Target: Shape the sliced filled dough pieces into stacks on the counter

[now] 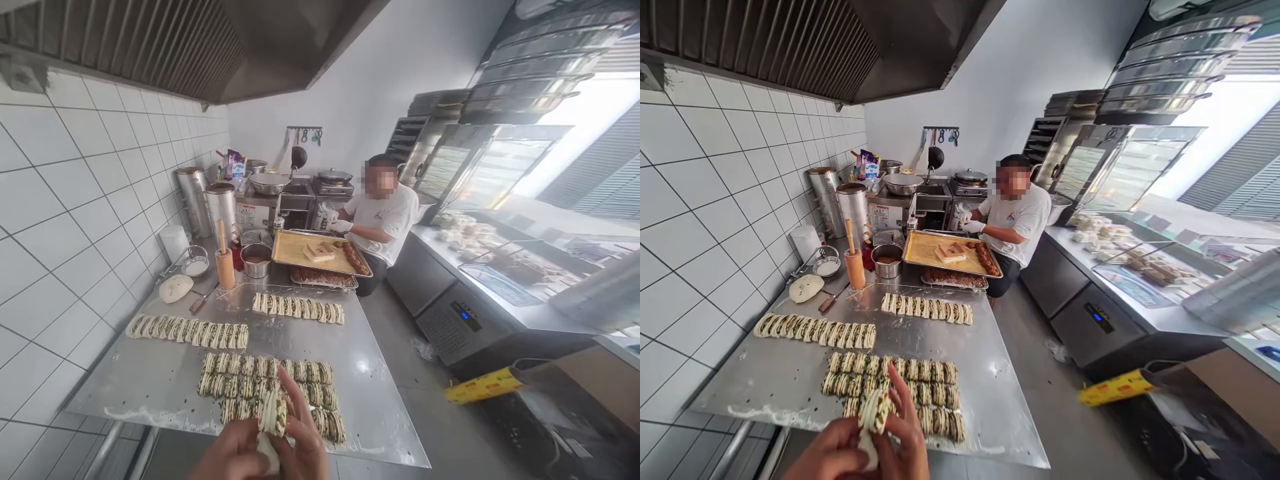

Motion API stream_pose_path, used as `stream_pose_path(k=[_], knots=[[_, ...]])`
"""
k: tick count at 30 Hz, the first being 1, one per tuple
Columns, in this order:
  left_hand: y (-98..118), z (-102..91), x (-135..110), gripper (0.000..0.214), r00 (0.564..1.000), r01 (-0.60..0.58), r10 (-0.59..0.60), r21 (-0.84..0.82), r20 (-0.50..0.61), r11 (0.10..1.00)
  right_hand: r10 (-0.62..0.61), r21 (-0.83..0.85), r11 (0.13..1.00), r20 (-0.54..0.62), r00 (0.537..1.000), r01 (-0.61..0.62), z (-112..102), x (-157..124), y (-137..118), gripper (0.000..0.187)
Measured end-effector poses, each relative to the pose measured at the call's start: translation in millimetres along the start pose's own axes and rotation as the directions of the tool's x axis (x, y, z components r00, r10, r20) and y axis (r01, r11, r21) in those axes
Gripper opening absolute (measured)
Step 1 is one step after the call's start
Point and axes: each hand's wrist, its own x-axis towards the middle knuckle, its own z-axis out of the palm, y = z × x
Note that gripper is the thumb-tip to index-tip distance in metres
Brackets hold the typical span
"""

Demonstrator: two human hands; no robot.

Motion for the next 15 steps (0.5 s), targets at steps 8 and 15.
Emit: stream_pose_path(k=[8, 15], knots=[[26, -7.1, 1, 0.058, 0.992, 0.002, -0.018, -0.12, -0.127, 0.993, -0.054, -0.04, 0.997, 0.191, 0.98, 0.063, -6, -16, -6, 0.053], [17, -27.8, 13, 0.054, 0.974, -0.208, 0.224, 0.283, -0.023, 0.936, 0.312, 0.204, 0.918, 0.159, 0.937, -0.341, 2, -7, 19, 0.029]])
